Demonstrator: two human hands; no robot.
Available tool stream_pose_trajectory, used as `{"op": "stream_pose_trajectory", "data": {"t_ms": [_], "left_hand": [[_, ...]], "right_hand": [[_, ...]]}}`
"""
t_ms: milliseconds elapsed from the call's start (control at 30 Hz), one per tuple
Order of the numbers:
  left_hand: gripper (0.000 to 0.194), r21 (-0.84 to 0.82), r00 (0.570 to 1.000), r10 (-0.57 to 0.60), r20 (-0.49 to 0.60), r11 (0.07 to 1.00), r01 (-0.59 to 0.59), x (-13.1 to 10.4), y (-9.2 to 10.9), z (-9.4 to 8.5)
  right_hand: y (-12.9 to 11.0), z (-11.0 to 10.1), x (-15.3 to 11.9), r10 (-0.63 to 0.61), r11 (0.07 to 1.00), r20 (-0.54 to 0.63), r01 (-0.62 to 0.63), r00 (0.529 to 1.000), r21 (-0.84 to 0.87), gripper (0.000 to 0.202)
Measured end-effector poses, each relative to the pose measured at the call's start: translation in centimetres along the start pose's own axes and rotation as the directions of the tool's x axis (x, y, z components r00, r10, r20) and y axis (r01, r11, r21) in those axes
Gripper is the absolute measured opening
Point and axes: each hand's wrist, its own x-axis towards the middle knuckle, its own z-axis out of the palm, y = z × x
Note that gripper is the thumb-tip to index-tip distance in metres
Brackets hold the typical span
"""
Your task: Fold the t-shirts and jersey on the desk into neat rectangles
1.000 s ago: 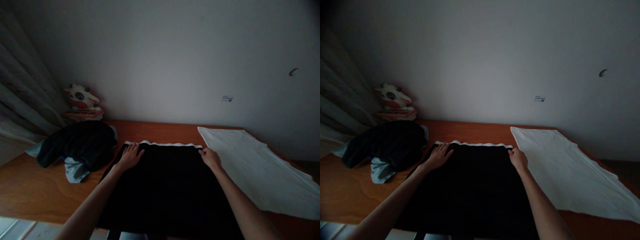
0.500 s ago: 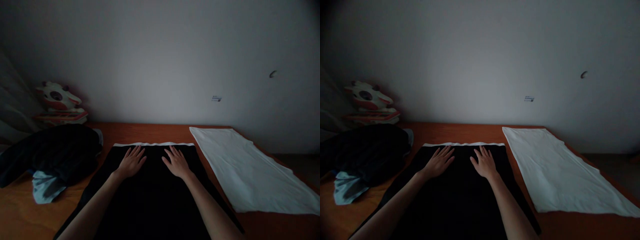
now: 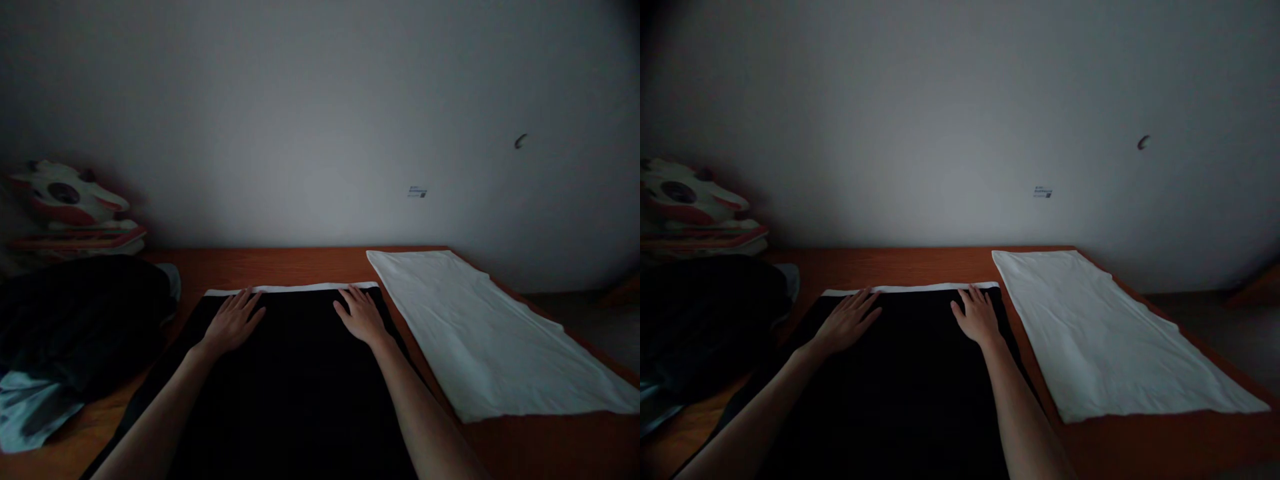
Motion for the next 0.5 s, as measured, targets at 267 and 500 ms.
{"op": "stream_pose_trajectory", "data": {"t_ms": [267,500], "left_hand": [[0.063,0.043,0.95,-0.295,-0.102,0.953,0.3,-0.1,0.1,-0.7],[0.062,0.045,0.895,-0.432,-0.114,0.897,0.439,-1.0,1.2,-2.9]], "right_hand": [[0.8,0.3,-0.3,0.181,0.982,-0.175,-0.187,0.968,-0.016,0.046],[0.6,-0.1,-0.9,0.19,0.98,-0.225,-0.197,0.956,-0.008,0.045]]}}
